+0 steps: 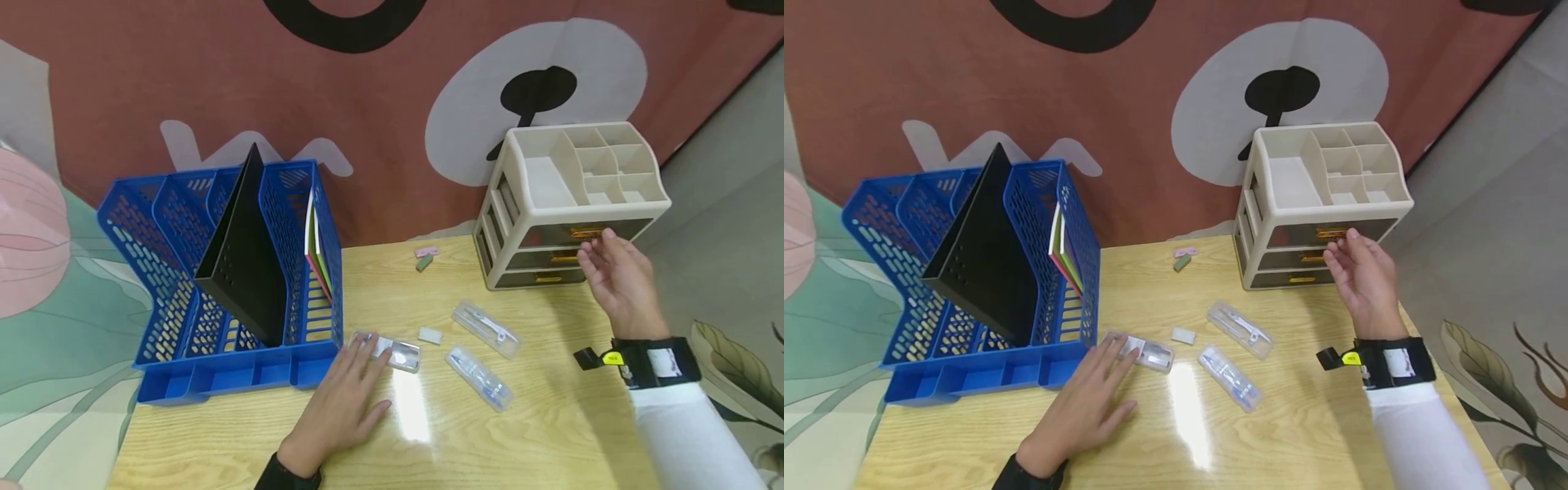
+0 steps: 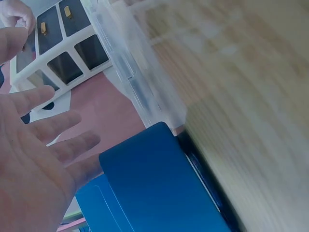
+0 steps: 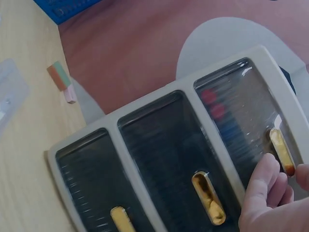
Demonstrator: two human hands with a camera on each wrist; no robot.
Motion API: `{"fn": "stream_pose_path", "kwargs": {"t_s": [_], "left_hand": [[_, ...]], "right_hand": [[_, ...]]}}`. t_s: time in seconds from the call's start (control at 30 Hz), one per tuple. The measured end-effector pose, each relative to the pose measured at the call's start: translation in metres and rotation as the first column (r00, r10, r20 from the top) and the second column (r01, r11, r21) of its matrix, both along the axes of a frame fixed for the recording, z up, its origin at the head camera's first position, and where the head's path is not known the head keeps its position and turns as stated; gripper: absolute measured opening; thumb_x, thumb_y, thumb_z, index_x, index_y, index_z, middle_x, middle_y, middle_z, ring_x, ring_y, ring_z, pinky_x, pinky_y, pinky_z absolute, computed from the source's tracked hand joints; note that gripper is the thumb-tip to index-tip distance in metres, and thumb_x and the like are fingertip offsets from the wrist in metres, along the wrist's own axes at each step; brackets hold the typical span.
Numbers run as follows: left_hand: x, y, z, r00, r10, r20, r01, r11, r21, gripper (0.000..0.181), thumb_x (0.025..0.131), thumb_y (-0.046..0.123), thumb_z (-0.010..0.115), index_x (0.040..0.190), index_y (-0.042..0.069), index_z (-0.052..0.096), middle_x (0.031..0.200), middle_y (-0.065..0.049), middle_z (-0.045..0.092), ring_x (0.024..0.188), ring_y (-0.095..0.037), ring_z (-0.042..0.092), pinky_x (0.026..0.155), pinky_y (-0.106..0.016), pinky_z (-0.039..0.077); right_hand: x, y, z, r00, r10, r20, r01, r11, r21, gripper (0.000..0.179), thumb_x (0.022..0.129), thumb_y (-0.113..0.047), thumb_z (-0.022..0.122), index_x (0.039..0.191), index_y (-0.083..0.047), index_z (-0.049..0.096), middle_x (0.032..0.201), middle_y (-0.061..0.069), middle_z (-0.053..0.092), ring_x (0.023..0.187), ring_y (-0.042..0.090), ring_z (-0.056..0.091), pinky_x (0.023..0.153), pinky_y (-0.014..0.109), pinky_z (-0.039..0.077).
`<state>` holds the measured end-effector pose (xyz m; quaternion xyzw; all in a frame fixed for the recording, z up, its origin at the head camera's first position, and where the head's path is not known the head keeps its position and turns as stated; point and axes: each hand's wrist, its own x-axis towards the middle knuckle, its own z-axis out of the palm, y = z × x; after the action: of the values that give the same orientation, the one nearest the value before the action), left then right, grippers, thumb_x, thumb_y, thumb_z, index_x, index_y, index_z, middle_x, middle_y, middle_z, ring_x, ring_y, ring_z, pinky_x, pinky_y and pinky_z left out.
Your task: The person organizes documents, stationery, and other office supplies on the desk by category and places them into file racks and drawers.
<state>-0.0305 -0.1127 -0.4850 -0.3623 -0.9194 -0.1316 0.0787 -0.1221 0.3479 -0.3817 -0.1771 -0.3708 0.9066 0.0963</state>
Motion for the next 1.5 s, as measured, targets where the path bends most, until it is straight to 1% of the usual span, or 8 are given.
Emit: {"fn": "stream_pose_path", "kwargs": {"t_s": [0.2, 0.33, 0.5, 0.63, 0.87, 1.13, 1.3, 1.5], "left_hand": [[0.0, -0.001, -0.001, 1.0, 0.015, 0.013, -0.015, 1.0, 0.015, 0.079, 0.089, 0.046, 0.06, 0.154, 0.014, 0.029, 0.159, -0.019, 0.027, 0.144, -0.039, 0.023, 0.112, -0.059, 0.031], [0.0, -0.002, -0.004, 1.0, 0.025, 0.015, -0.025, 0.999, 0.024, 0.079, 0.088, 0.046, 0.061, 0.154, 0.014, 0.03, 0.158, -0.019, 0.028, 0.144, -0.039, 0.023, 0.112, -0.058, 0.032], [0.0, -0.001, -0.006, 1.0, 0.022, 0.002, -0.022, 0.999, 0.039, 0.078, 0.088, 0.045, 0.061, 0.153, 0.013, 0.032, 0.157, -0.019, 0.03, 0.142, -0.039, 0.027, 0.111, -0.058, 0.034], [-0.001, 0.001, -0.007, 1.0, 0.022, 0.012, -0.023, 0.999, 0.029, 0.078, 0.089, 0.047, 0.06, 0.153, 0.014, 0.03, 0.158, -0.018, 0.029, 0.143, -0.039, 0.026, 0.11, -0.058, 0.034], [-0.007, 0.008, -0.007, 1.0, 0.003, 0.011, -0.004, 1.0, 0.029, 0.076, 0.091, 0.048, 0.056, 0.153, 0.013, 0.031, 0.158, -0.019, 0.03, 0.143, -0.039, 0.025, 0.111, -0.058, 0.034], [-0.012, 0.019, -0.005, 1.0, -0.002, 0.022, 0.001, 0.999, 0.04, 0.076, 0.09, 0.049, 0.058, 0.152, 0.013, 0.034, 0.159, -0.017, 0.029, 0.144, -0.036, 0.024, 0.113, -0.056, 0.032], [-0.013, 0.023, -0.005, 1.0, -0.009, 0.021, 0.008, 0.999, 0.041, 0.076, 0.09, 0.048, 0.058, 0.152, 0.014, 0.032, 0.158, -0.017, 0.03, 0.142, -0.038, 0.027, 0.112, -0.057, 0.032], [-0.015, 0.025, -0.005, 0.999, -0.002, 0.034, 0.001, 1.0, 0.029, 0.076, 0.091, 0.049, 0.055, 0.154, 0.015, 0.029, 0.159, -0.017, 0.027, 0.143, -0.038, 0.025, 0.112, -0.058, 0.032]], "right_hand": [[0.011, 0.006, -0.013, 0.999, 0.011, 0.045, -0.012, 1.0, 0.02, 0.035, 0.086, -0.016, 0.072, 0.117, -0.007, 0.057, 0.102, 0.006, 0.062, 0.093, 0.017, 0.061, 0.079, 0.027, 0.059], [0.016, 0.008, -0.023, 0.998, 0.003, 0.07, -0.005, 0.999, 0.032, 0.031, 0.088, -0.014, 0.07, 0.114, -0.006, 0.057, 0.102, 0.006, 0.06, 0.091, 0.018, 0.061, 0.077, 0.028, 0.06], [0.016, 0.007, -0.035, 0.998, 0.031, 0.054, -0.027, 0.998, -0.059, 0.017, 0.093, -0.005, 0.063, 0.108, -0.002, 0.056, 0.099, 0.009, 0.056, 0.091, 0.022, 0.061, 0.083, 0.032, 0.059], [0.012, 0.006, -0.041, 0.995, 0.078, 0.057, -0.07, 0.988, -0.139, 0.021, 0.094, -0.003, 0.059, 0.114, -0.003, 0.053, 0.106, 0.01, 0.053, 0.1, 0.023, 0.059, 0.093, 0.035, 0.055], [0.003, -0.001, -0.046, 0.991, 0.126, 0.039, -0.114, 0.966, -0.231, 0.023, 0.095, -0.002, 0.058, 0.117, -0.003, 0.052, 0.111, 0.012, 0.052, 0.107, 0.022, 0.058, 0.102, 0.036, 0.049], [-0.005, -0.01, -0.046, 0.995, 0.094, 0.036, -0.081, 0.959, -0.271, 0.023, 0.092, 0.003, 0.061, 0.113, 0.001, 0.055, 0.103, 0.014, 0.058, 0.101, 0.021, 0.059, 0.102, 0.033, 0.048], [-0.004, -0.011, -0.046, 0.997, 0.054, 0.054, -0.038, 0.961, -0.274, 0.025, 0.091, 0.005, 0.061, 0.115, 0.001, 0.055, 0.104, 0.013, 0.056, 0.099, 0.021, 0.06, 0.099, 0.033, 0.05], [0.004, -0.012, -0.046, 0.997, 0.032, 0.063, -0.014, 0.966, -0.258, 0.024, 0.092, 0.004, 0.06, 0.113, -0.002, 0.051, 0.106, 0.011, 0.05, 0.097, 0.02, 0.059, 0.097, 0.032, 0.051]]}}
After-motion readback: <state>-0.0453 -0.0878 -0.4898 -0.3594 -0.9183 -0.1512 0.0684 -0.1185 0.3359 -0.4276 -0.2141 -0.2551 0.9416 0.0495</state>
